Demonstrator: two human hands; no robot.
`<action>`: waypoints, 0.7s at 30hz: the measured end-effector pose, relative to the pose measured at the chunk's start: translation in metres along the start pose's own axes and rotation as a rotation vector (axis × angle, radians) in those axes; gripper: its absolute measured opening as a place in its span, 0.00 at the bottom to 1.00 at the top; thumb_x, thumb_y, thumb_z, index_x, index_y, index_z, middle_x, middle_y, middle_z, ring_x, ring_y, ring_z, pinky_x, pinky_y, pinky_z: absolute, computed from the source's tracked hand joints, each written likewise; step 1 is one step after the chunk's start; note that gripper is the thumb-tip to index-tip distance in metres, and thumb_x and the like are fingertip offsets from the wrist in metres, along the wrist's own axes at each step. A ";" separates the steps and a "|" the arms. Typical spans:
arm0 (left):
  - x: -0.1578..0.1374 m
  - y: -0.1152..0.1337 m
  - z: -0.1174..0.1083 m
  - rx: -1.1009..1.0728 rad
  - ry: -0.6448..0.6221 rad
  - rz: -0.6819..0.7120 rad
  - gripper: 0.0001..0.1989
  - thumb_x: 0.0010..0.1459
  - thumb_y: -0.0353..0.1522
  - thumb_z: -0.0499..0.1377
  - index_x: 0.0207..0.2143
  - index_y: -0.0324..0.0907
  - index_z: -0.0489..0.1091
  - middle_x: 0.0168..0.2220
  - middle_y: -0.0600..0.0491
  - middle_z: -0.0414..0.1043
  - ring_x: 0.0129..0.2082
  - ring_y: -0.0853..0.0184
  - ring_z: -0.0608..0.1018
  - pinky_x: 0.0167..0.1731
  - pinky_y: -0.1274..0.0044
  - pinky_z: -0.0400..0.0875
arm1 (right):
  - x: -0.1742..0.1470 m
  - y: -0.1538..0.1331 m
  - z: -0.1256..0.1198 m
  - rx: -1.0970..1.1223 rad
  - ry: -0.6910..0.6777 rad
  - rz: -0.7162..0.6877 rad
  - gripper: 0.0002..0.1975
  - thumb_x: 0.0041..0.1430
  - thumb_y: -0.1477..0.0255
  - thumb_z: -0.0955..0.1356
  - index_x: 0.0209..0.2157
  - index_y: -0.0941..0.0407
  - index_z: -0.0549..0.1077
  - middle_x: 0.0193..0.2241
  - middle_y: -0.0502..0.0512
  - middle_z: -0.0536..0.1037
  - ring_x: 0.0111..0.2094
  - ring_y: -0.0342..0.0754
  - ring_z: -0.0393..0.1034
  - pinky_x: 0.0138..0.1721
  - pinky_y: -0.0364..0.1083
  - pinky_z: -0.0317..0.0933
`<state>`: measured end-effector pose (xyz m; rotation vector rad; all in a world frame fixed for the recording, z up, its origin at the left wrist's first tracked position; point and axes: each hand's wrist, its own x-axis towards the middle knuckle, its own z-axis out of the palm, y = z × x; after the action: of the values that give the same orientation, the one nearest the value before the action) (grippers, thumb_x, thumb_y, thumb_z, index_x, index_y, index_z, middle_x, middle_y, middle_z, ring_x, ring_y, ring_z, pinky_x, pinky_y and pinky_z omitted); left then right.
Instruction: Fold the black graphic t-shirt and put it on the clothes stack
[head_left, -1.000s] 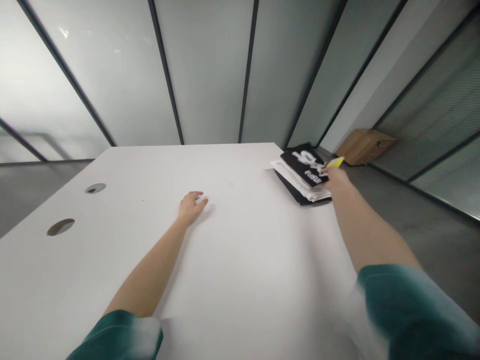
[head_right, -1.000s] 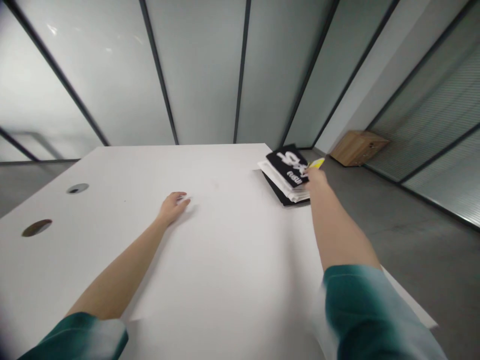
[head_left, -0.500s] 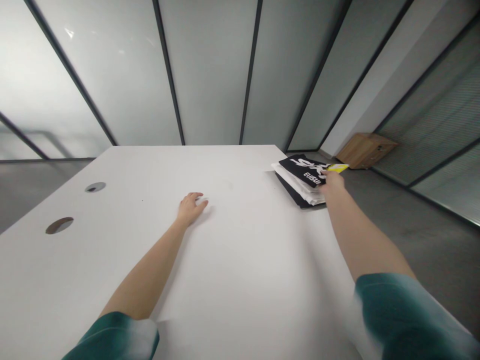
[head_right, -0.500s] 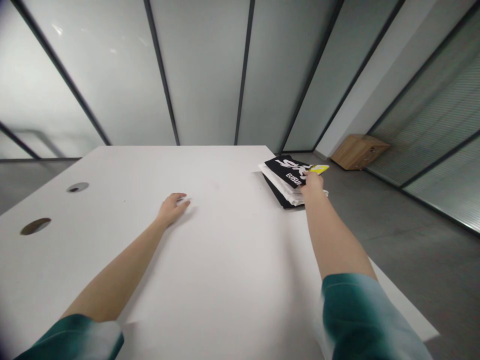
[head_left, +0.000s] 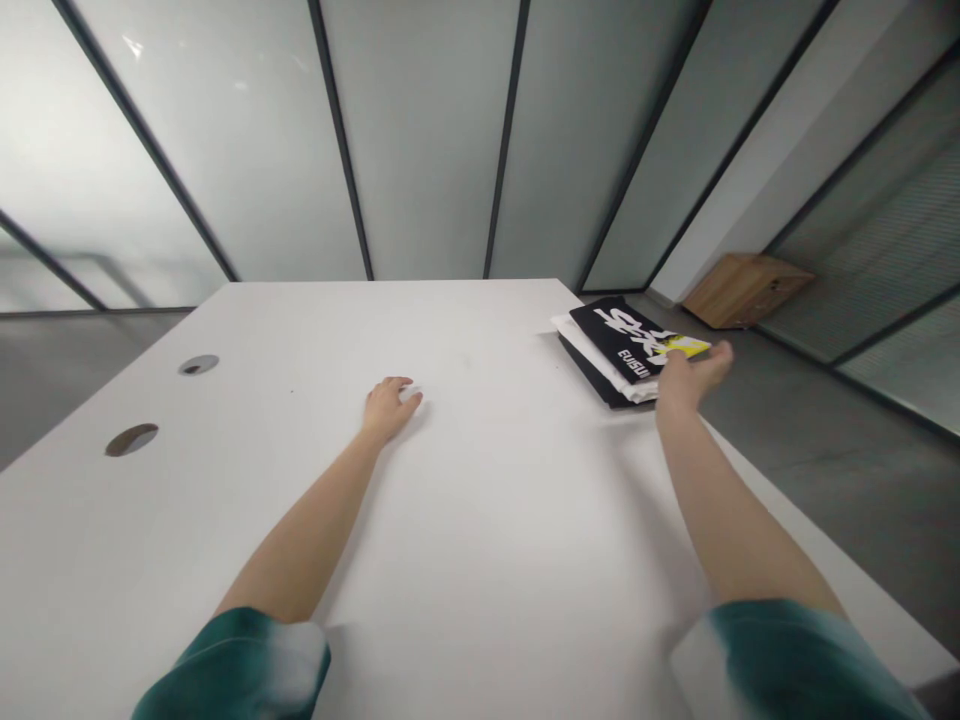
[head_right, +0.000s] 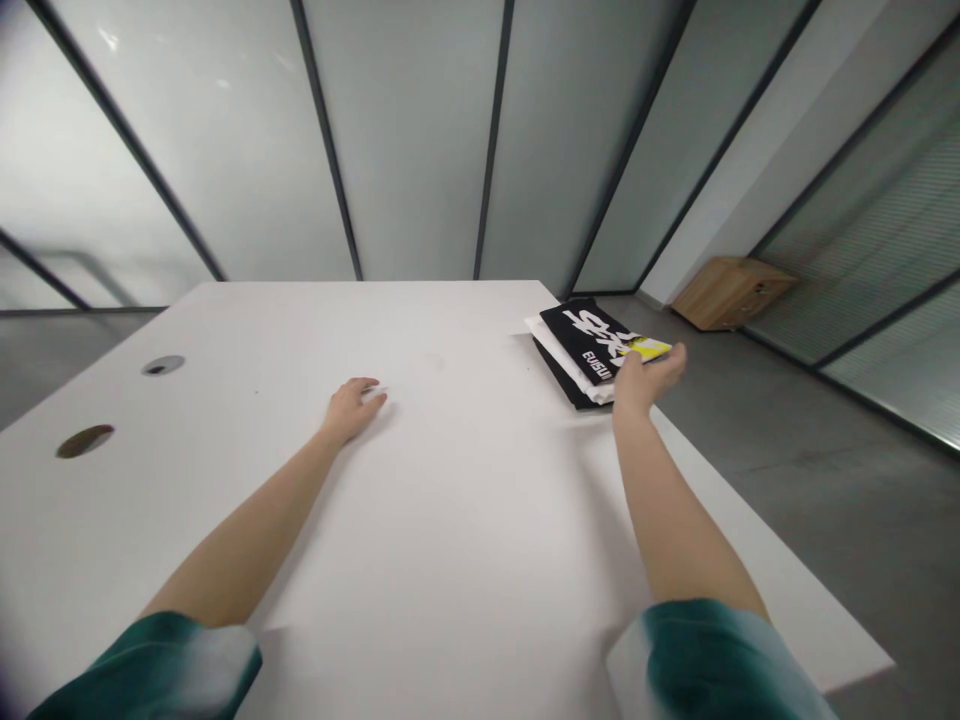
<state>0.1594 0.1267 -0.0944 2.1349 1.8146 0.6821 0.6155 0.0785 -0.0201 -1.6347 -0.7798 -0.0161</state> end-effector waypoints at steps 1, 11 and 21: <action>-0.001 0.001 -0.001 0.008 0.007 -0.015 0.19 0.60 0.37 0.56 0.51 0.41 0.72 0.53 0.45 0.74 0.54 0.56 0.75 0.57 0.64 0.66 | -0.006 0.001 0.002 -0.070 0.034 -0.128 0.28 0.55 0.78 0.62 0.58 0.58 0.58 0.60 0.70 0.62 0.62 0.56 0.57 0.63 0.58 0.53; -0.008 0.011 -0.005 0.096 0.080 -0.040 0.16 0.62 0.35 0.55 0.51 0.42 0.71 0.52 0.45 0.73 0.53 0.58 0.74 0.55 0.68 0.68 | -0.130 -0.012 0.107 -0.259 -0.600 -0.717 0.25 0.57 0.71 0.61 0.56 0.60 0.68 0.54 0.69 0.71 0.57 0.63 0.61 0.60 0.62 0.53; -0.019 0.016 -0.009 0.410 -0.089 0.036 0.31 0.65 0.46 0.51 0.66 0.41 0.61 0.68 0.42 0.57 0.68 0.52 0.60 0.66 0.61 0.53 | -0.141 0.005 0.105 -0.544 -0.794 -0.766 0.26 0.64 0.66 0.60 0.59 0.63 0.69 0.60 0.70 0.68 0.61 0.62 0.59 0.60 0.59 0.55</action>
<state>0.1658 0.1044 -0.0823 2.4066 2.0085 0.2271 0.4665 0.1046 -0.1098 -1.7339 -2.1306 -0.1380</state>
